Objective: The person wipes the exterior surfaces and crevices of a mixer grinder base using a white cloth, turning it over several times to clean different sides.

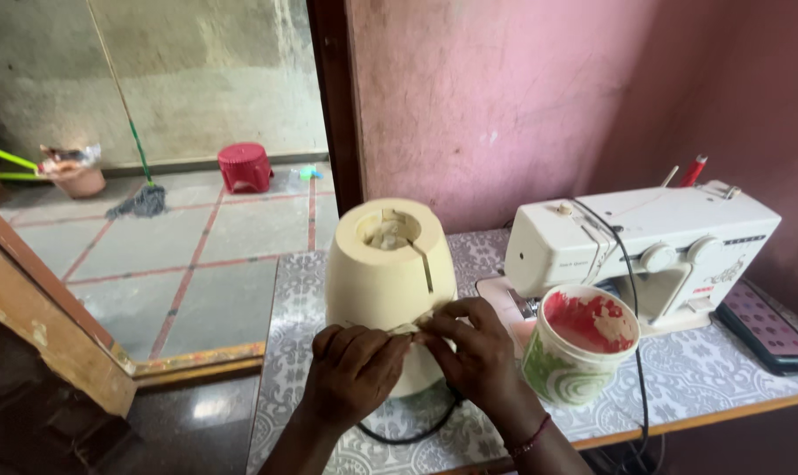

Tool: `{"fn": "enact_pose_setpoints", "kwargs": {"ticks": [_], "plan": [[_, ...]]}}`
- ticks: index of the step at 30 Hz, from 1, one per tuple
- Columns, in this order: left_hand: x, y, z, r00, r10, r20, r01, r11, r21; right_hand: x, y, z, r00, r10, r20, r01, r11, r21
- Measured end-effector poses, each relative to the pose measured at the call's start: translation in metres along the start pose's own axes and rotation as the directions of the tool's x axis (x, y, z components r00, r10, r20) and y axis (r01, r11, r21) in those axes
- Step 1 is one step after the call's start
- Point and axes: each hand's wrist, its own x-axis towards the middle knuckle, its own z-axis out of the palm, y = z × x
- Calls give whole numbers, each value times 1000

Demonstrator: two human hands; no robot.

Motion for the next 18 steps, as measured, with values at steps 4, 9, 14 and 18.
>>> {"fn": "enact_pose_setpoints", "kwargs": {"ticks": [4,9,14,18], "plan": [[47,-10,-3,994,-64,-83,71,994,89,43,1,4,990,42,-133,-42,999,8],[69,-7,-4,982,-168,-85,175,981,85,57,8,3,976,207,-65,-201,976,84],[18,17,1,991,-127,-53,132,987,96,1,23,5,999,35,-21,-34,997,67],[0,27,2,991,-130,-9,130,990,62,-23,19,0,992,103,78,-108,993,57]]}}
